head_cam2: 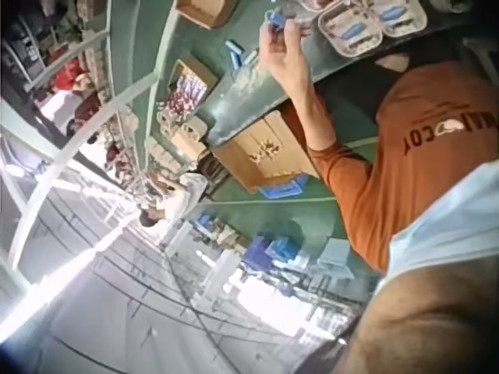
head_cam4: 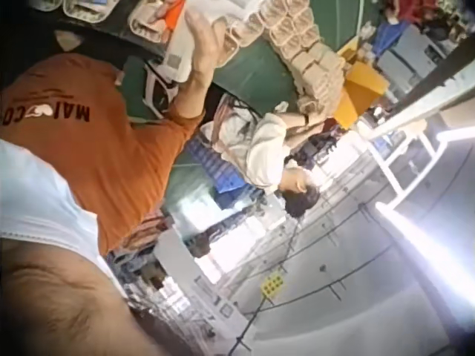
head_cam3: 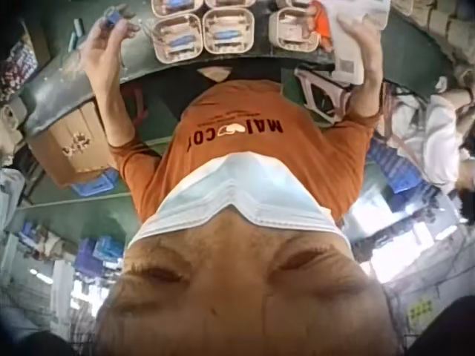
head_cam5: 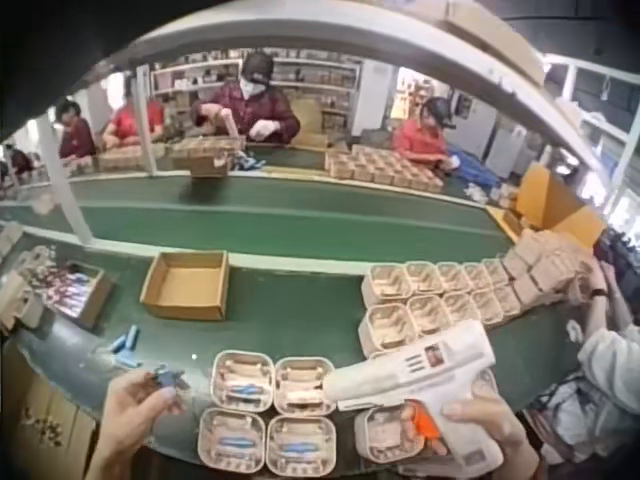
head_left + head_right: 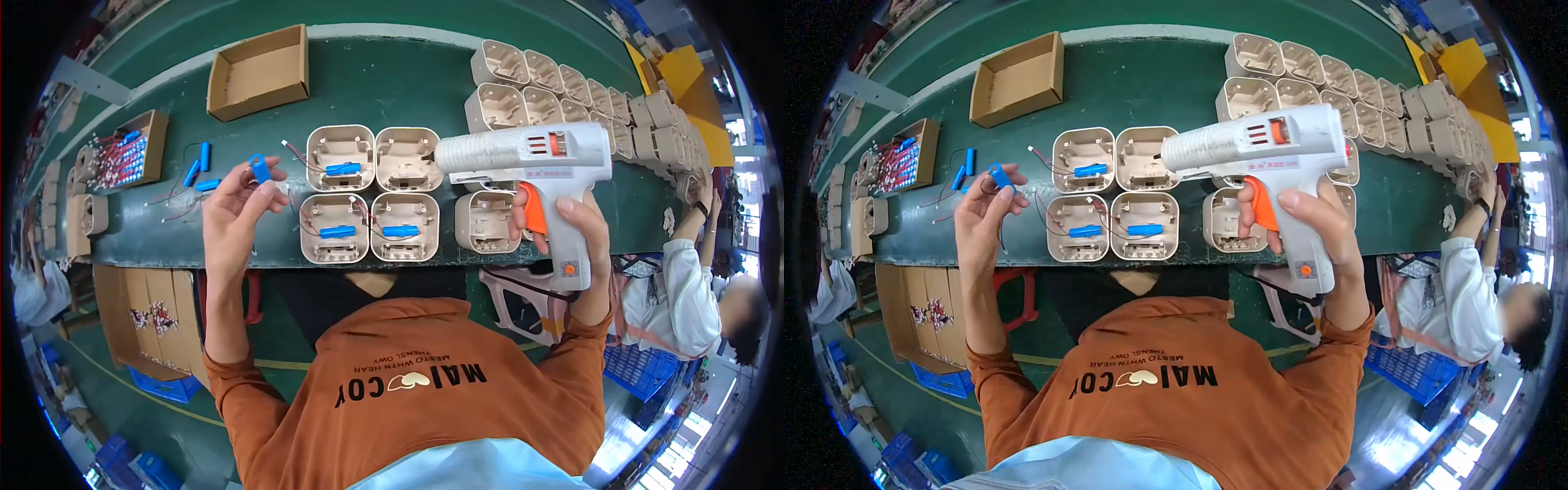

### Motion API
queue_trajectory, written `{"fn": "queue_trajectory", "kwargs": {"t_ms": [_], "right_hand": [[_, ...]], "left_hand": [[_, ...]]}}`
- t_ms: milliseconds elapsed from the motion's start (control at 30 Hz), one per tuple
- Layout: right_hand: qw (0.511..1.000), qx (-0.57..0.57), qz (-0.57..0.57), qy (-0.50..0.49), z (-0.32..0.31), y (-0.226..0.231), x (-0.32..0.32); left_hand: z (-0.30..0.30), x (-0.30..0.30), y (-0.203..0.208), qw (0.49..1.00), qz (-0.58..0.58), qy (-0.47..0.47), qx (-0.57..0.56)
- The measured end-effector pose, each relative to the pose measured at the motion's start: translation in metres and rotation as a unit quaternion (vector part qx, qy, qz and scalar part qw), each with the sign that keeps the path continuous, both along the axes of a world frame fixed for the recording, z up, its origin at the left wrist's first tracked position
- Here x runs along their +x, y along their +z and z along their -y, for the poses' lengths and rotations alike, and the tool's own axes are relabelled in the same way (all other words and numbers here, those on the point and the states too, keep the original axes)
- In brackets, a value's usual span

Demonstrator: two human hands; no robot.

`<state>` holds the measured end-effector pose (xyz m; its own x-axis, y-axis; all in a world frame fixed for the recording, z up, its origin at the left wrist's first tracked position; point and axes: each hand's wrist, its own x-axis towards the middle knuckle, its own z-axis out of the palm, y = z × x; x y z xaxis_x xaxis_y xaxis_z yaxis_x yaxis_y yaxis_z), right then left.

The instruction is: Assembling electronic components by placing batteries into plastic frames and applying hot glue.

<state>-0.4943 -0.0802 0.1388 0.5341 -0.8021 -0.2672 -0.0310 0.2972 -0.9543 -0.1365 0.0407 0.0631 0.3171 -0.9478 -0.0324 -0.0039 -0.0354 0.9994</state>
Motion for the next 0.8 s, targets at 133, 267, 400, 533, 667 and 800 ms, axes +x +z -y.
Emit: {"fn": "queue_trajectory", "kwargs": {"t_ms": [133,267,400,533,667,800], "right_hand": [[0.997,0.013,-0.062,0.044,0.021,-0.01,0.009],[0.991,0.072,-0.041,0.106,0.043,-0.021,0.011],[0.988,0.095,-0.045,0.117,0.052,-0.025,0.009],[0.989,0.109,-0.048,0.091,0.049,-0.019,0.002],[0.991,0.107,-0.035,0.071,0.044,-0.016,-0.009],[0.992,0.102,0.037,0.069,0.04,-0.022,-0.014]], "left_hand": [[0.031,-0.01,0.002,0.999,0.026,-0.031,-0.023],[0.05,-0.02,0.01,0.999,-0.014,-0.045,0.007],[0.069,-0.029,0.018,0.993,0.002,-0.089,0.075],[0.081,-0.036,0.006,0.989,0.01,-0.121,0.084],[0.09,-0.048,-0.006,0.984,0.017,-0.147,0.098],[0.099,-0.06,-0.007,0.969,0.099,-0.18,0.139]]}}
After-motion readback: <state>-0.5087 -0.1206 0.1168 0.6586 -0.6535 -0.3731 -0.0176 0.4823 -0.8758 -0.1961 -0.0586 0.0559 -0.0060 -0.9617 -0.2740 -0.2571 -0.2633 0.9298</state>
